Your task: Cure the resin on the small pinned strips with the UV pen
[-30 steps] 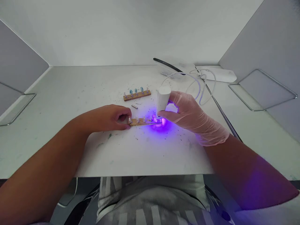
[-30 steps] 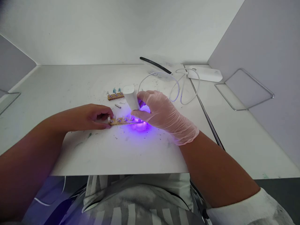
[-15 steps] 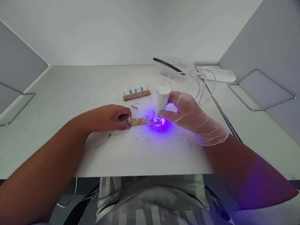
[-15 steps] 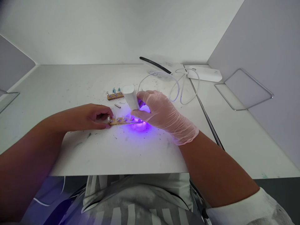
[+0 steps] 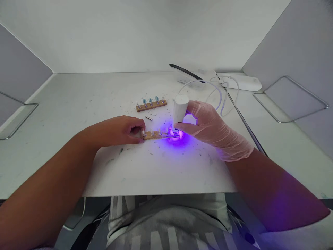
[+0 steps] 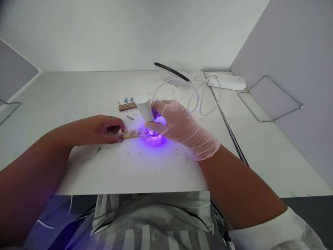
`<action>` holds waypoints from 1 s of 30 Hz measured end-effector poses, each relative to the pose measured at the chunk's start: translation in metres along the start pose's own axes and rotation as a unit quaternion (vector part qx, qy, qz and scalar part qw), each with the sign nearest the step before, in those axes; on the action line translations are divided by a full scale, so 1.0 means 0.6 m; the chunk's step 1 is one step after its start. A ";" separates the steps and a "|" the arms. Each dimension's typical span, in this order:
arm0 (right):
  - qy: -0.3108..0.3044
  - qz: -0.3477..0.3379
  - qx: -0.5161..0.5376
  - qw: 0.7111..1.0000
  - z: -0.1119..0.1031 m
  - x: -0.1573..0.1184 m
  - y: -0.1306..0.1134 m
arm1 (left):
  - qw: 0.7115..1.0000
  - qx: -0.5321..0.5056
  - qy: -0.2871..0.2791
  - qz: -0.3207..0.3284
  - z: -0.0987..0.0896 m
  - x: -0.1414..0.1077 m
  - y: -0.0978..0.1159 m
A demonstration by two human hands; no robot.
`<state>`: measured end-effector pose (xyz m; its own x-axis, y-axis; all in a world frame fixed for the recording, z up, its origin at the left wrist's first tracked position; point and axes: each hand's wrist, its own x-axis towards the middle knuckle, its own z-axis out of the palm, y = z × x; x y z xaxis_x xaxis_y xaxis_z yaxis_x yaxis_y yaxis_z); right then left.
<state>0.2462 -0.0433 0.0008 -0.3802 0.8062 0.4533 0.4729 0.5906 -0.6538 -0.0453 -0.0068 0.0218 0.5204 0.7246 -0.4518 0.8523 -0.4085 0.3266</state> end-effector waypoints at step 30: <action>-0.008 0.008 -0.009 1.000 -0.001 0.001 0.001 | 1.000 -0.001 0.004 0.004 0.000 0.000 -0.001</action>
<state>0.2464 -0.0425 0.0009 -0.3853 0.8147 0.4334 0.4927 0.5787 -0.6498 -0.0457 -0.0066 0.0218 0.5262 0.7260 -0.4428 0.8484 -0.4122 0.3322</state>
